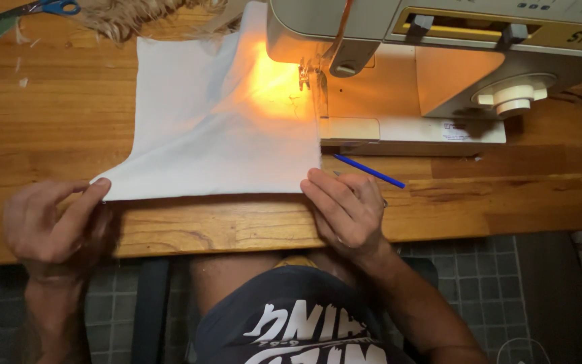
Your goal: Sewing fabric and threading the needle of a sewing machine
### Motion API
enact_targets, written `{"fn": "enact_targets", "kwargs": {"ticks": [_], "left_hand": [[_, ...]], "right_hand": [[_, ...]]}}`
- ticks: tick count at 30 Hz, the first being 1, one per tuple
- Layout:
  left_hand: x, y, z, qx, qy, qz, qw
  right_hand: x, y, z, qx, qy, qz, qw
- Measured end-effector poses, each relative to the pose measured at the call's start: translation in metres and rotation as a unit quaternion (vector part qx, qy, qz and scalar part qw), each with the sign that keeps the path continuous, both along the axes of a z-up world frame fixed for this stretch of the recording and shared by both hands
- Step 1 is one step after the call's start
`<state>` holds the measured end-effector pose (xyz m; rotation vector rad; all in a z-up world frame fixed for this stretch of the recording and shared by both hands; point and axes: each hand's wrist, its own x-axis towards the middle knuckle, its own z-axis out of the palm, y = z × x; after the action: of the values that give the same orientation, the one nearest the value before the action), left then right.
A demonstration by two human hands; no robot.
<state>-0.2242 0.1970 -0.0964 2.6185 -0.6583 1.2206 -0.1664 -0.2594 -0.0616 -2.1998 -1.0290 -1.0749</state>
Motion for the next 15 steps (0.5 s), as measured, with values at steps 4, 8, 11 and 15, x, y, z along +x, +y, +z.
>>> {"fn": "enact_targets", "kwargs": {"ticks": [4,8,11,15], "left_hand": [[0.002,0.007,-0.005,-0.007,0.019,0.003,1.000],[0.009,0.006,-0.001,0.005,0.006,0.004,1.000],[0.013,0.003,0.005,0.004,0.008,0.004,1.000],[0.020,-0.004,0.014,0.000,0.001,-0.003,1.000]], "right_hand": [[0.004,0.001,0.002,-0.007,0.009,-0.005,1.000],[0.008,0.004,0.002,0.000,0.008,-0.011,1.000],[0.011,0.004,0.003,-0.006,0.008,-0.018,1.000],[0.015,0.001,0.004,-0.016,0.009,-0.024,1.000]]}}
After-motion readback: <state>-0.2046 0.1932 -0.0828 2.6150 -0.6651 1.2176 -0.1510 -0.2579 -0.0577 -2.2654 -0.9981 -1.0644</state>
